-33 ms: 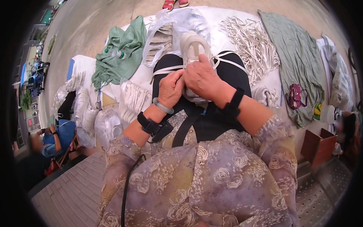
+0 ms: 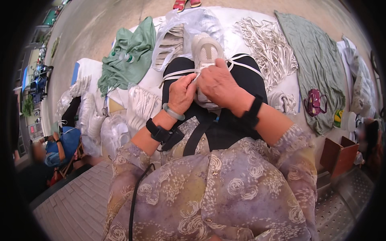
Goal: Insert white laces into the eyelets of a light-colored shoe while seated outdoors.
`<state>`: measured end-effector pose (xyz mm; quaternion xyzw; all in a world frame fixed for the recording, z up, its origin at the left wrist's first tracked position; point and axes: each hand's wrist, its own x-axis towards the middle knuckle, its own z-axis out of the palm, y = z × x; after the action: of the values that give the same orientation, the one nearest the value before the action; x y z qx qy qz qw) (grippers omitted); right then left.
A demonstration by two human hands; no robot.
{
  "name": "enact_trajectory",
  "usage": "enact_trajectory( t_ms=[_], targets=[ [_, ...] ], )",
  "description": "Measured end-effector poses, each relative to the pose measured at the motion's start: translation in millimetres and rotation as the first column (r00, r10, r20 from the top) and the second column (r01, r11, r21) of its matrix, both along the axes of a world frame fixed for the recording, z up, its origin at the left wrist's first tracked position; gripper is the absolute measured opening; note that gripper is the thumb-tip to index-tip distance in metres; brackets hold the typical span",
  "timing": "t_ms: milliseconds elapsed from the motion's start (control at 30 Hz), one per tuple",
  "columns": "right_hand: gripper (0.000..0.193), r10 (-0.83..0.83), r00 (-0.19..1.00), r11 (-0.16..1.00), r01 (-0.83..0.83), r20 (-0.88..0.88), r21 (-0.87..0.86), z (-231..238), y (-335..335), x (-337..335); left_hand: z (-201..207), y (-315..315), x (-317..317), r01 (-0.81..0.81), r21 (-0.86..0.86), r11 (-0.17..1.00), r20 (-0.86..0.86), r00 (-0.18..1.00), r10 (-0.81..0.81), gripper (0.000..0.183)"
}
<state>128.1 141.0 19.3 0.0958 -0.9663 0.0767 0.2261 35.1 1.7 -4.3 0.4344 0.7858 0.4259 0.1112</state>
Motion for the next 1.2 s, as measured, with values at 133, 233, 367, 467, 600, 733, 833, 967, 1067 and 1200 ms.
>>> enact_trajectory(
  t_ms=[133,233,367,467,600,733,833,967,1067,1200],
  targets=[
    [0.015,-0.133,0.989,0.982,0.141,0.071,-0.126,4.1,32.5,69.6,2.3,-0.2,0.5,0.009,-0.019,1.0,-0.046,0.999,-0.009,0.02],
    [0.016,-0.313,0.945,0.931,0.325,0.097,-0.166,13.9,63.9,131.5,11.7,-0.4,0.4,0.01,-0.122,0.992,0.0,1.0,-0.01,0.019],
    [0.013,-0.467,0.883,0.871,0.467,0.037,-0.154,39.6,73.8,175.1,35.8,9.7,2.4,0.071,-0.128,0.989,-0.248,0.964,-0.101,0.019],
    [0.015,-0.432,0.901,0.896,0.433,0.034,-0.1,65.0,65.1,170.3,56.8,30.8,15.8,0.216,-0.004,0.976,-0.319,0.925,-0.206,0.019],
    [0.019,-0.298,0.954,0.951,0.298,0.01,-0.084,91.5,47.6,149.8,75.9,62.0,43.0,0.491,0.165,0.856,-0.065,0.871,-0.487,0.018],
    [0.02,-0.216,0.976,0.966,0.207,-0.038,-0.153,101.1,41.1,141.4,80.7,69.7,62.5,0.611,0.204,0.765,0.329,0.693,-0.642,0.015],
    [0.02,-0.198,0.978,0.967,0.185,-0.062,-0.174,96.9,39.7,136.9,79.3,65.1,63.8,0.635,0.137,0.761,0.583,0.569,-0.58,0.012],
    [0.019,-0.179,0.981,0.961,0.16,-0.069,-0.224,85.3,36.5,129.8,78.2,57.0,61.6,0.617,0.137,0.775,0.613,0.562,-0.555,0.011],
    [0.017,-0.137,0.991,0.955,0.128,-0.013,-0.266,73.6,37.5,117.7,77.4,45.4,48.5,0.563,0.089,0.822,0.618,0.616,-0.489,0.012],
    [0.014,-0.091,0.995,0.916,0.098,0.037,-0.39,53.2,40.4,99.5,70.4,17.5,9.1,0.379,0.038,0.924,0.554,0.762,-0.336,0.011]
  ],
)
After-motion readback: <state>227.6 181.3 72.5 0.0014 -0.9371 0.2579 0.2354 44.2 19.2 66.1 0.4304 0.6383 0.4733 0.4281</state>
